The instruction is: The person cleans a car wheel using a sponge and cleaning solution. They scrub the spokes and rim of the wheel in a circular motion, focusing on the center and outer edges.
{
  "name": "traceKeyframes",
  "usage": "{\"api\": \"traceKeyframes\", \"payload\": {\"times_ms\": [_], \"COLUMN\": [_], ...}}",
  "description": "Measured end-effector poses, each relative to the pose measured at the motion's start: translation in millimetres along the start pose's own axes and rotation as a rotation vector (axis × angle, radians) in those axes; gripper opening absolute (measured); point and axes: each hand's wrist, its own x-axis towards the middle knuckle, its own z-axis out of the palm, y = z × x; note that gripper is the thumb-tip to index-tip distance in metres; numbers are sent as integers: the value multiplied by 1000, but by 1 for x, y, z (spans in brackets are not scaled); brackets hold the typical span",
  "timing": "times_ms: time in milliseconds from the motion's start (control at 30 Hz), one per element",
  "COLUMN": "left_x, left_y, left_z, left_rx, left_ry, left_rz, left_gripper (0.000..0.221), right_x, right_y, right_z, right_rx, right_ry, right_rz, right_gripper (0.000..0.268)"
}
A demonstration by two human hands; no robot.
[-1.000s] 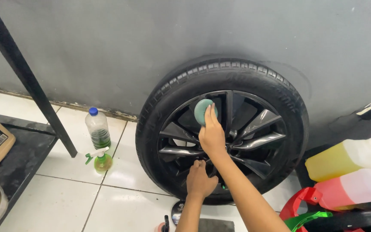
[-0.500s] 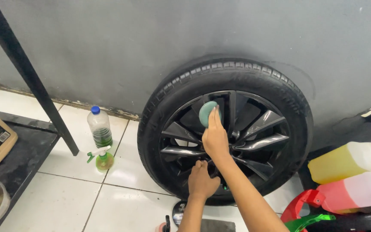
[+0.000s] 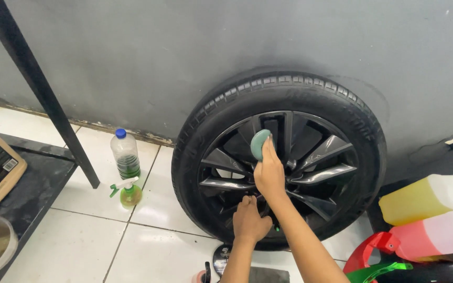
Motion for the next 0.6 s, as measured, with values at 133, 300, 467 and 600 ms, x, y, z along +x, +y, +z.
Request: {"api": "traceKeyframes", "payload": {"times_ms": [133, 300, 467, 600], "left_x": [-2, -2, -3, -6], "left_y": [1, -2, -4, -2], "left_z": [0, -1, 2, 3], "left_rx": [6, -39, -19, -15], "left_ry": [28, 80, 7, 8], "left_rz": [15, 45, -1, -6], "left_gripper": [84, 70, 80, 85], "right_x": [-20, -65, -35, -34], "right_y": [3, 29, 34, 18], "right_z": [1, 11, 5, -5], "right_rx": [-122, -360, -188, -177], "right_ry": [-29, -40, -28, -93], "right_rz": [75, 56, 70, 150], "right_gripper": [74, 81, 79, 78]}}
